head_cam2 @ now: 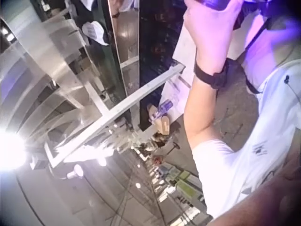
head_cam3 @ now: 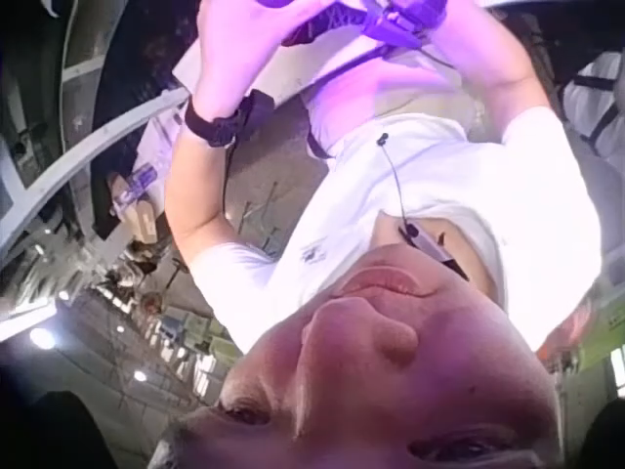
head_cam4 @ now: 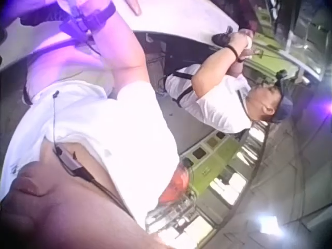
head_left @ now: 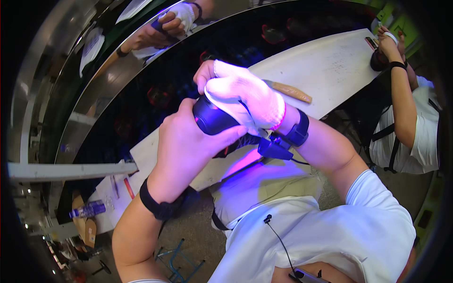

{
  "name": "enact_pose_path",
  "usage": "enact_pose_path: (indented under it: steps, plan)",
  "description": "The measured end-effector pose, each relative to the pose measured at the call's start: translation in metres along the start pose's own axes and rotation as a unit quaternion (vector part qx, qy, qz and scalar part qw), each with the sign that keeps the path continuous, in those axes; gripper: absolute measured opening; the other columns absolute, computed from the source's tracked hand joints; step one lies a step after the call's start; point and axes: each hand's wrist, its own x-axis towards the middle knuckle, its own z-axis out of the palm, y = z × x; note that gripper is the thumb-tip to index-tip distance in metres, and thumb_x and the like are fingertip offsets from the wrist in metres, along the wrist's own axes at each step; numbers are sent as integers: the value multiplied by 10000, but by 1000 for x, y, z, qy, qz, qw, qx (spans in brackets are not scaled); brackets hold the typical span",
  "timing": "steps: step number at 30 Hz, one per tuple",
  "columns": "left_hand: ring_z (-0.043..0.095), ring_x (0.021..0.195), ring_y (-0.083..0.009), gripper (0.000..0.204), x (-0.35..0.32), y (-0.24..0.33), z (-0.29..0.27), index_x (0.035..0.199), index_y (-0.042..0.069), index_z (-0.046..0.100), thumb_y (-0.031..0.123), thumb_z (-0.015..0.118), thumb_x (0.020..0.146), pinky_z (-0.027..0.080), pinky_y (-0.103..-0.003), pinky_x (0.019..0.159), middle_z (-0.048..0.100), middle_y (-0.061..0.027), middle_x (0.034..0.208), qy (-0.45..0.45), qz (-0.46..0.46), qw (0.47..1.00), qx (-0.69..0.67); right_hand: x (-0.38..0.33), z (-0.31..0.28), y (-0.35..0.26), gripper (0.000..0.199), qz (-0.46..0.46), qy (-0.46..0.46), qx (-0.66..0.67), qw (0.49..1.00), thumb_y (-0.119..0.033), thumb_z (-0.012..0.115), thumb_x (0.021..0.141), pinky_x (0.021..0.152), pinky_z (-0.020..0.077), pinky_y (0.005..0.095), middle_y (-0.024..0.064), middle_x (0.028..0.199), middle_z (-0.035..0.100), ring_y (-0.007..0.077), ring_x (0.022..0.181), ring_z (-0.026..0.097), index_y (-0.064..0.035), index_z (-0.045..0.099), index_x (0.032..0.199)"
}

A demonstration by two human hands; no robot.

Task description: Checking shoe sole fit and assembling athletic shoe upper to the sole unit.

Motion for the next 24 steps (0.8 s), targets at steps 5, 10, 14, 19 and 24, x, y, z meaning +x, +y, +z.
enact_pose_path:
  steps: [5, 10, 14, 19, 24]
  plan:
    - [788, 779, -331, 754, 8, 20, 18, 1089, -37, 630, 466, 998, 663, 630, -391, 705, 745, -198, 858, 8, 92, 985, 148, -21, -24, -8, 282, -70, 16, -85, 994, -287, 571, 949, 964, 400, 302, 68, 1087, 508, 169, 1024, 483, -23, 582, 1048]
    - [741, 636, -300, 810, -4, 33, 32, 1107, -47, 591, 544, 962, 695, 589, -380, 553, 685, -136, 745, -30, 223, 945, 239, -53, -36, -13, 390, -155, -8, -124, 980, -405, 590, 987, 922, 397, 327, 82, 1053, 506, 197, 986, 488, -33, 600, 1105]
    - [654, 545, -198, 722, -15, 39, 44, 1078, -71, 582, 546, 850, 815, 532, -331, 460, 621, -96, 795, -22, 342, 906, 250, -96, -21, -24, 611, -94, 40, -175, 979, -549, 606, 1012, 1064, 420, 415, 146, 1196, 577, 266, 1162, 551, -8, 562, 1293]
    - [717, 795, -254, 764, -24, 26, 28, 1181, -67, 621, 525, 878, 773, 586, -360, 640, 667, -170, 974, -90, 380, 878, 277, -134, -17, -18, 813, -160, -51, -438, 883, -557, 601, 1020, 1246, 316, 544, 301, 1479, 544, 451, 1481, 456, 68, 425, 1509]
    - [402, 1475, -464, 940, -57, -7, -17, 1373, 75, 602, 420, 1017, 605, 351, -541, 1220, 358, -277, 1599, -190, 158, 965, -84, -150, -23, 23, 936, -166, -5, -520, 838, -401, 842, 816, 1187, 418, 521, 295, 1536, 528, 472, 1417, 528, 34, 448, 1546]
